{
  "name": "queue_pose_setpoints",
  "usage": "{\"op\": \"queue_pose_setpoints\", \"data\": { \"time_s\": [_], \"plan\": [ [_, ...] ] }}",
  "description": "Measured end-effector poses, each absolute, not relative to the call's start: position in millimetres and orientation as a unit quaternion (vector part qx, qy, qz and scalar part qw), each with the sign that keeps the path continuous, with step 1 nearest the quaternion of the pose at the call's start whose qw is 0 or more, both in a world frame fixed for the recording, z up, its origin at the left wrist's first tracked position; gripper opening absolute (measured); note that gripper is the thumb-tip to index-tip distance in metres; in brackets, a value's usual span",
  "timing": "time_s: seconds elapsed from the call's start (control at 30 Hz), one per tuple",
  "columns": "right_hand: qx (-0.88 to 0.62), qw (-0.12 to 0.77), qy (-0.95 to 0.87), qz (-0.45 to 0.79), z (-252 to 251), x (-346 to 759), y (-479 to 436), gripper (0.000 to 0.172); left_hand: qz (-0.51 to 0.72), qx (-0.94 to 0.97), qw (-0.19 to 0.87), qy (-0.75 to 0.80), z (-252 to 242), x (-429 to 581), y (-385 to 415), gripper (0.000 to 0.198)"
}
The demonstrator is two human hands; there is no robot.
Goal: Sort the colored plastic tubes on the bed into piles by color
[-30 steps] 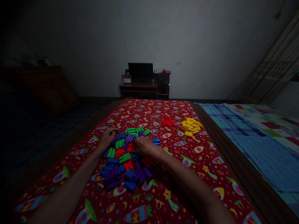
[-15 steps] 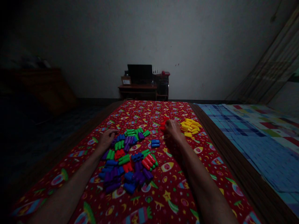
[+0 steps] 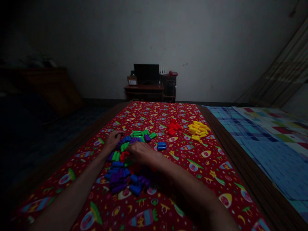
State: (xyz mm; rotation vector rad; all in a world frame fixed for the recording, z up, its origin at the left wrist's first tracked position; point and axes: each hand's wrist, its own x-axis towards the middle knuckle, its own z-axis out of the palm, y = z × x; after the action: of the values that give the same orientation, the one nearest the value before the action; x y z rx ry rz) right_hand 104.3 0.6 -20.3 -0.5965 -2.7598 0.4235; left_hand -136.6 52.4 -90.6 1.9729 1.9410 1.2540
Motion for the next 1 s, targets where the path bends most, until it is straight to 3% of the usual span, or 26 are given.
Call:
{"op": "queue_pose_setpoints", "data": {
  "time_s": [0.13,0.3,0.53,0.63,0.83,1.0],
  "plan": [
    [-0.192,0.127,-0.969,0.091,-33,83,-11,0.016,0.414,0.651,0.062,0.634,-89,-136,51,0.029],
    [-0.196,0.146,-0.955,0.171,-33,84,-7,0.013,0.403,0.651,0.054,0.641,-87,-136,50,0.03],
    [-0.325,0.243,-0.871,0.276,-19,120,30,0.025,0.404,0.652,0.061,0.638,-90,-139,53,0.03],
    [-0.335,0.233,-0.865,0.29,-14,130,34,0.022,0.41,0.652,0.06,0.635,-92,-140,55,0.03],
    [-0.293,0.111,-0.938,0.146,-21,112,-9,0.032,0.413,0.651,0.063,0.634,-93,-141,56,0.03],
    [-0.291,0.137,-0.937,0.135,-15,110,-8,0.025,0.416,0.647,0.055,0.636,-91,-139,54,0.03]
  ]
}}
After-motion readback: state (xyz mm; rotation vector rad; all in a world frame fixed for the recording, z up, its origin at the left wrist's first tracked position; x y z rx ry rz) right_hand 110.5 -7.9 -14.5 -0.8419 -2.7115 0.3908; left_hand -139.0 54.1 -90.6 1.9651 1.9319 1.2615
